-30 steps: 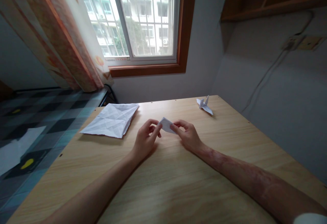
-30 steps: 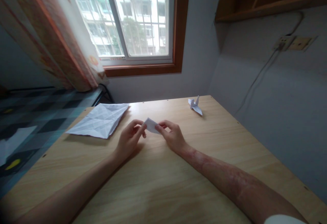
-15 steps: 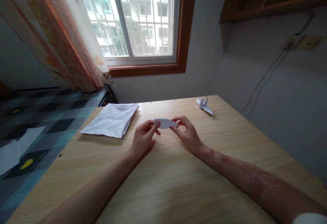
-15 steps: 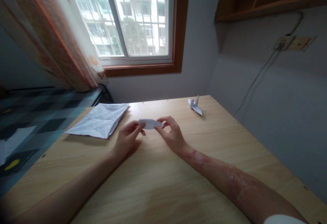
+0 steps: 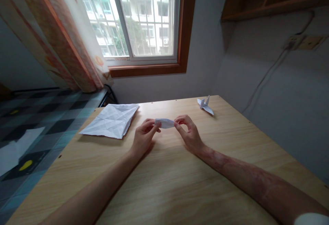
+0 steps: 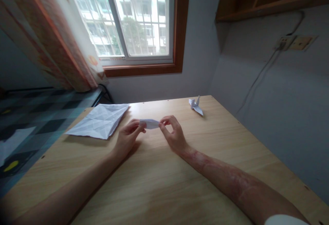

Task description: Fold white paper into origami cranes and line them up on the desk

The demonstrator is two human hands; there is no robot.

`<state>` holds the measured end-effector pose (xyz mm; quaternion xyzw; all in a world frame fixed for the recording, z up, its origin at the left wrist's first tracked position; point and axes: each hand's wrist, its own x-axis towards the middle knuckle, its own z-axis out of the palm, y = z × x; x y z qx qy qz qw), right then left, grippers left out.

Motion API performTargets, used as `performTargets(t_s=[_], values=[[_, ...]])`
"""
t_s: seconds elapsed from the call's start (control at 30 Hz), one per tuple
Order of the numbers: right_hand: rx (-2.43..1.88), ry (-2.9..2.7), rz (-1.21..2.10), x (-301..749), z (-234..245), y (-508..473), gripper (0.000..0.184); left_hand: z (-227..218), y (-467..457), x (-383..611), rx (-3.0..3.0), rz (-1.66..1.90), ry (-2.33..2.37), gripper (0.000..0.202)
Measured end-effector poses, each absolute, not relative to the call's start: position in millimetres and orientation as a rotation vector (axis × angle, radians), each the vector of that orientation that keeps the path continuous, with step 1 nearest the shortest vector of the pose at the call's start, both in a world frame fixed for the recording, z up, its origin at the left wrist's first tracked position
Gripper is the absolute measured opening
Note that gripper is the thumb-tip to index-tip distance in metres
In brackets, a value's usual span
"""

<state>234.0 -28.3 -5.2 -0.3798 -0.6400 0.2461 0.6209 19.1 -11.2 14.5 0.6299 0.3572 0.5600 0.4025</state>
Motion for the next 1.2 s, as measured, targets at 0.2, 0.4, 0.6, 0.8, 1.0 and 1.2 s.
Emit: performTargets(t_s=[0.2, 0.4, 0.6, 0.8, 1.0, 1.2], values=[[-0.962, -1.409, 0.547, 236, -8, -24, 0.014, 5, -7, 16, 1.552, 1.392, 0.835, 0.031], [-0.983, -1.307, 0.669, 235, -11, -23, 0.021, -1, -4, 14, 1.610, 1.387, 0.822, 0.032], [-0.960, -1.273, 0.737, 236, -12, -22, 0.022, -4, -3, 14, 1.659, 1.394, 0.806, 0.029], [-0.985, -1.302, 0.735, 236, -15, -19, 0.022, -1, -5, 13, 1.719, 1.393, 0.795, 0.019], [-1.005, -1.283, 0.846, 234, -17, -17, 0.025, 1, -7, 13, 1.738, 1.431, 0.801, 0.011], [-1.018, -1.279, 0.867, 235, -23, -12, 0.026, 5, -11, 17, 1.835, 1.446, 0.815, 0.006]])
